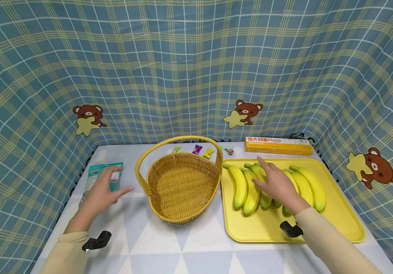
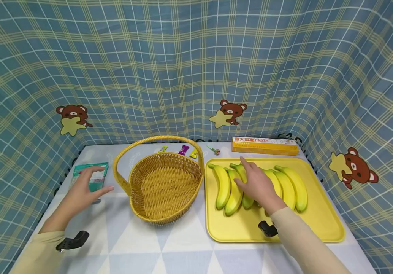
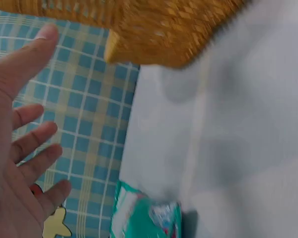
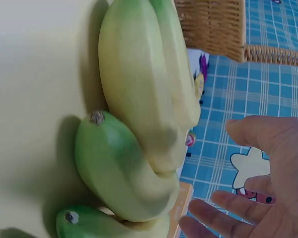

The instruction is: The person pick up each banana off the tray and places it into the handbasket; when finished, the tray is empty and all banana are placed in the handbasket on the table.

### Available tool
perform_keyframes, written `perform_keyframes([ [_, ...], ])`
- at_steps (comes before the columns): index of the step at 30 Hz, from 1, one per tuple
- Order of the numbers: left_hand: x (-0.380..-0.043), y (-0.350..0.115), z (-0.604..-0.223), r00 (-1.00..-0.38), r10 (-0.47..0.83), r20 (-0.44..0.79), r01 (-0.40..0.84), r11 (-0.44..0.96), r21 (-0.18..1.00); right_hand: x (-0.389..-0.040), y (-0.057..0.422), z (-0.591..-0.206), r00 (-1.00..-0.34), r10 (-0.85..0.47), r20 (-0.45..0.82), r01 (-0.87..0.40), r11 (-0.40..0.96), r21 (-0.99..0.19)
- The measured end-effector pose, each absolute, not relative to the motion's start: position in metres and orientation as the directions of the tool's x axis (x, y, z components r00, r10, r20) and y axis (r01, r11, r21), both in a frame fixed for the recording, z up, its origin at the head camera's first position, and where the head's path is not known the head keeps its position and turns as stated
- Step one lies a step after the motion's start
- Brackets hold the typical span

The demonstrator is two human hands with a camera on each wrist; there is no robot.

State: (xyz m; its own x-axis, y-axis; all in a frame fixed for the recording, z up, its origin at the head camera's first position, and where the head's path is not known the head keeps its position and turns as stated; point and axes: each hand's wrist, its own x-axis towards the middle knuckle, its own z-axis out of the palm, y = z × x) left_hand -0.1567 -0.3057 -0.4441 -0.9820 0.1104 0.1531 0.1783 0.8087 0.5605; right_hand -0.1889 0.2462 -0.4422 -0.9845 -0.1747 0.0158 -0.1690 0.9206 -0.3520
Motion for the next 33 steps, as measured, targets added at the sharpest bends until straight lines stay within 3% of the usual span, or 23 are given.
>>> perform_keyframes([
  [13, -0.152, -0.273, -0.423, -0.935, 0.182, 0.304, 0.354, 0.499, 0.791, -0.185, 0.231, -0.451, -0.974, -0.219, -0.052, -0.163, 0.849, -0.503],
  [22, -0.153, -0.257, -0.426, -0.941, 0.167, 0.293, 0.330, 0.281, 0.901, -0.192, 0.207, -0.456, -0.969, -0.238, -0.075, -0.170, 0.851, -0.497],
  [33, -0.157, -0.253, -0.429, -0.950, 0.136, 0.280, 0.305, 0.224, 0.926, -0.197, 0.187, -0.456, -0.954, -0.269, -0.129, -0.185, 0.872, -0.454],
])
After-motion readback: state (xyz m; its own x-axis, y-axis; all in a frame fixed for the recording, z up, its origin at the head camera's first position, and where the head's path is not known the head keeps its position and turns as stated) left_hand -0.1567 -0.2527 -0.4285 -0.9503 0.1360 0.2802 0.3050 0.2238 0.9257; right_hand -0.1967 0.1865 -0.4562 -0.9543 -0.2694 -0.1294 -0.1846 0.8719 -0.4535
